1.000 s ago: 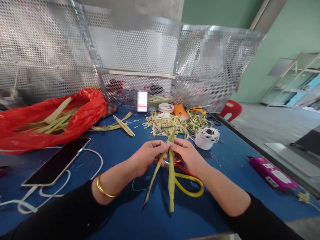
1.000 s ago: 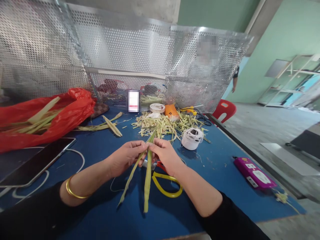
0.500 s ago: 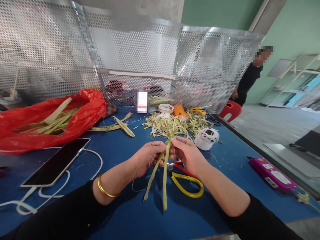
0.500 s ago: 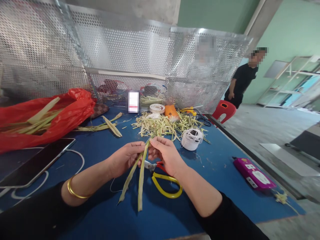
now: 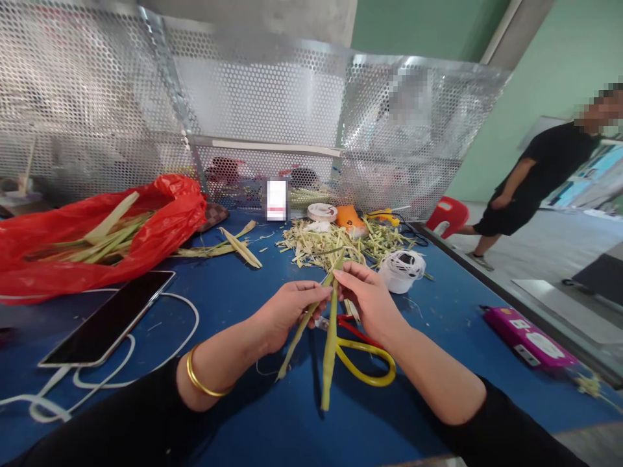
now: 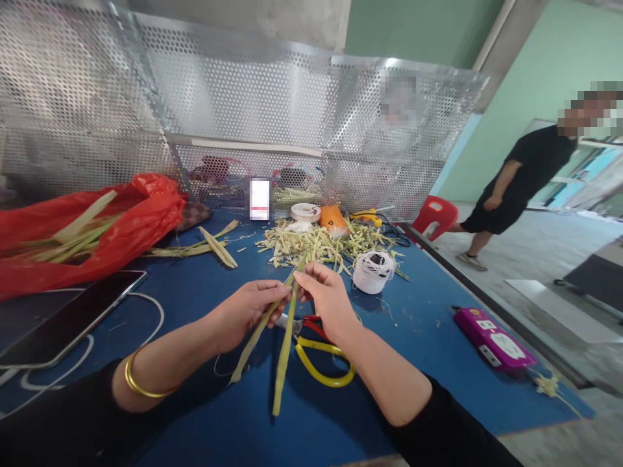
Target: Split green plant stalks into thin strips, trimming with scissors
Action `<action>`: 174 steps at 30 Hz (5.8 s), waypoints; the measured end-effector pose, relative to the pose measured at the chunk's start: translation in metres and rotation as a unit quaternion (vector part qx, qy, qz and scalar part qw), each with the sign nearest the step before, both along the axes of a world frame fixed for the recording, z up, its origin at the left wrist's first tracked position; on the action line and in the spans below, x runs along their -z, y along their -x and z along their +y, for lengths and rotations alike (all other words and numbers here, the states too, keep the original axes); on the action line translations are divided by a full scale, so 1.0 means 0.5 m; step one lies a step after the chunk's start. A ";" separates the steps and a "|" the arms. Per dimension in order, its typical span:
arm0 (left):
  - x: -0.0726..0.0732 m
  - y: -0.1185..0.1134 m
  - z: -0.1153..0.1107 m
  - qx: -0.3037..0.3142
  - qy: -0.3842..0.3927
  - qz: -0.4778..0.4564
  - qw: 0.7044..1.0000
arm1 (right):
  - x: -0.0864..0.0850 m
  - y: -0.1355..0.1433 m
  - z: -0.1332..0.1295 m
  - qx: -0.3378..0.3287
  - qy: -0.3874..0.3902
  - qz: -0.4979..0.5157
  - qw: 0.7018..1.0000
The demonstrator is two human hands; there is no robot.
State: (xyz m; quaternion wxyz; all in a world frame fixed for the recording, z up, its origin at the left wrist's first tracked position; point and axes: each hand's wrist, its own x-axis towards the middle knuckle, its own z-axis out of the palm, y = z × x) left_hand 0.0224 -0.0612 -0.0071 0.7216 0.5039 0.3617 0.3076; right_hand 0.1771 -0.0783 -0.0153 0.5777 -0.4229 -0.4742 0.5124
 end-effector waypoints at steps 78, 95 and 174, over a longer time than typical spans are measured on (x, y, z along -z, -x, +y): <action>-0.034 0.051 0.067 -0.052 -0.339 0.305 0.888 | 0.004 -0.108 0.077 0.272 -0.217 -0.394 0.851; -0.042 0.055 0.069 -0.031 -0.168 0.225 0.959 | -0.020 -0.085 0.052 0.107 -0.345 -0.590 0.722; -0.062 0.024 0.012 -0.144 0.024 0.003 0.989 | -0.127 -0.096 0.175 0.410 -0.212 -0.491 0.739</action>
